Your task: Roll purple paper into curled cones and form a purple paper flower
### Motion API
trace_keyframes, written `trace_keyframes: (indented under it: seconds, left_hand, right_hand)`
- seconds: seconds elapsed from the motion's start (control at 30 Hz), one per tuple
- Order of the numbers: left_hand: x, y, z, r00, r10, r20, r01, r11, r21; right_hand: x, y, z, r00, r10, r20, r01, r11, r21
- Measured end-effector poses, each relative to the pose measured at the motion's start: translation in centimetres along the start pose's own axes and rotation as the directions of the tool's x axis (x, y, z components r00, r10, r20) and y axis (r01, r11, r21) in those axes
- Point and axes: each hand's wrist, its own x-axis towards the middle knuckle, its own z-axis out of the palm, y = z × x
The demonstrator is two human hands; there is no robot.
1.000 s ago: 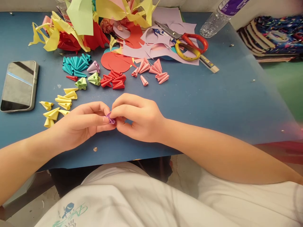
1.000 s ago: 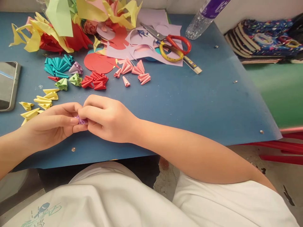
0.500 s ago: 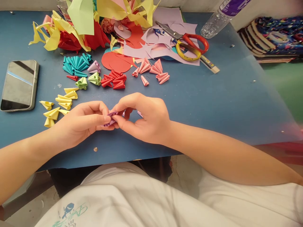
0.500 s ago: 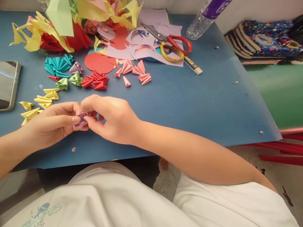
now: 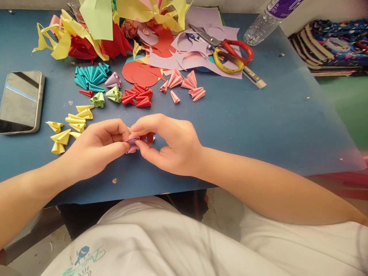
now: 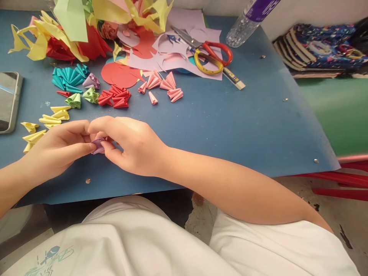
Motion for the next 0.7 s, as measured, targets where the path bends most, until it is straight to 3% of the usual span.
trace_keyframes:
  seconds: [0.27,0.5,0.7]
  left_hand:
    - [-0.26,1.03,0.40,0.991,0.113,-0.072,-0.094,0.969,0.230]
    - [-0.30,0.91,-0.17,0.989,0.135,-0.054,-0.105,0.918,0.381]
    - [-0.34,0.94,-0.02,0.969,0.235,-0.070,-0.166,0.840,0.517]
  right_hand:
    - [0.18,0.01,-0.63,0.999,0.028,0.034,-0.029,0.999,0.018]
    - [0.26,0.00,-0.66,0.995,0.080,0.062,-0.083,0.995,0.050]
    - [0.34,0.49,-0.47,0.950,0.272,0.156,-0.310,0.891,0.332]
